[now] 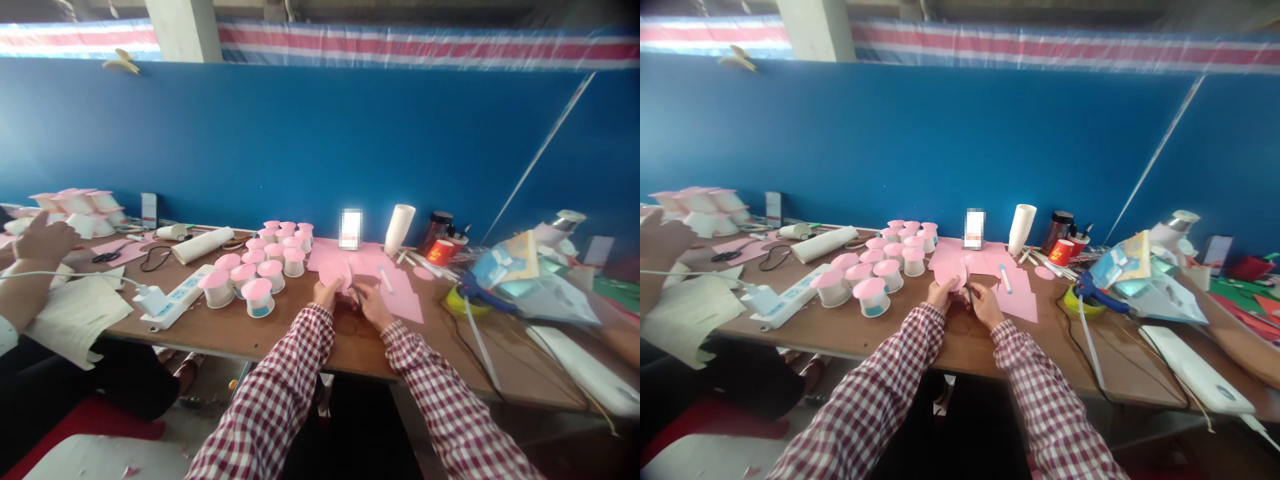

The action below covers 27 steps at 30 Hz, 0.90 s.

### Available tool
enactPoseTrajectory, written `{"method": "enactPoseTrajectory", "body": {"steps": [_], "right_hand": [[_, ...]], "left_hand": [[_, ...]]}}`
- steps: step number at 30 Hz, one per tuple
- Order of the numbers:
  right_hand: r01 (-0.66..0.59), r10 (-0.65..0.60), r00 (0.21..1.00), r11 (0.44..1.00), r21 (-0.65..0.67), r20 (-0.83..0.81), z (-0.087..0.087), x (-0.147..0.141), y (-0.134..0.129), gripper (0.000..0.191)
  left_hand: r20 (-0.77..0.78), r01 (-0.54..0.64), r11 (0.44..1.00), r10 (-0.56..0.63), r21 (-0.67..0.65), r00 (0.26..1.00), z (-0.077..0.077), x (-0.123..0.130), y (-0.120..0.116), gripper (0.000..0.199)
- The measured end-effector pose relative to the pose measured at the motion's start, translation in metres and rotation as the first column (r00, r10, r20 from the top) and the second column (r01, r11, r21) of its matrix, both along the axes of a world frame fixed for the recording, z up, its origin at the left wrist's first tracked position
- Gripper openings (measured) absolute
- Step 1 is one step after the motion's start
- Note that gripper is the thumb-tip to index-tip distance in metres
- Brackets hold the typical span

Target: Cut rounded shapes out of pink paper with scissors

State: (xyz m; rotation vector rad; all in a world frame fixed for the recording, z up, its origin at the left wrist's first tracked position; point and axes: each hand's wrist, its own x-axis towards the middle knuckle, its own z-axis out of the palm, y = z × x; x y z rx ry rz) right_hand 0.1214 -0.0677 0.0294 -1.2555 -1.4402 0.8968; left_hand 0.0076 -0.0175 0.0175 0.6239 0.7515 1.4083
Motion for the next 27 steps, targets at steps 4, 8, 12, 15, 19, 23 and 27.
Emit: {"method": "enactPoseTrajectory", "body": {"steps": [4,8,12,15,19,23,27], "right_hand": [[-0.002,0.002,1.0,1.0,0.007,0.001,0.0032,-0.0008,-0.002,0.033],[-0.019,0.02,1.0,1.0,0.01,-0.004,0.003,-0.0002,-0.0023,0.033],[-0.034,0.034,0.999,0.999,0.015,-0.013,0.0007,0.0005,-0.0013,0.032],[-0.033,0.033,0.999,0.999,0.012,-0.027,-0.0007,0.0003,-0.0002,0.032],[0.045,-0.044,0.996,0.999,0.013,-0.079,-0.0018,0.0005,0.0018,0.036],[0.194,-0.176,0.972,0.975,0.111,-0.155,-0.0031,0.0033,0.0038,0.042],[0.347,-0.331,0.937,0.919,0.188,-0.115,-0.0045,0.0087,0.0042,0.041]], "left_hand": [[0.014,0.008,1.0,-0.008,0.009,1.0,-0.0019,0.0,0.0011,0.039],[0.018,0.015,1.0,-0.015,0.014,1.0,-0.0011,-0.0011,-0.0002,0.039],[0.013,0.028,1.0,-0.028,0.004,1.0,0.0006,-0.0018,-0.002,0.039],[0.031,0.022,1.0,-0.022,0.005,0.999,0.0012,-0.0015,-0.0022,0.037],[0.09,0.002,1.0,-0.001,-0.011,0.996,0.002,-0.0017,-0.0004,0.033],[0.183,0.008,0.999,0.002,-0.053,0.983,0.0041,-0.005,0.0021,0.026],[0.213,0.036,0.996,-0.017,-0.087,0.977,0.0058,-0.0085,0.0029,0.019]]}}
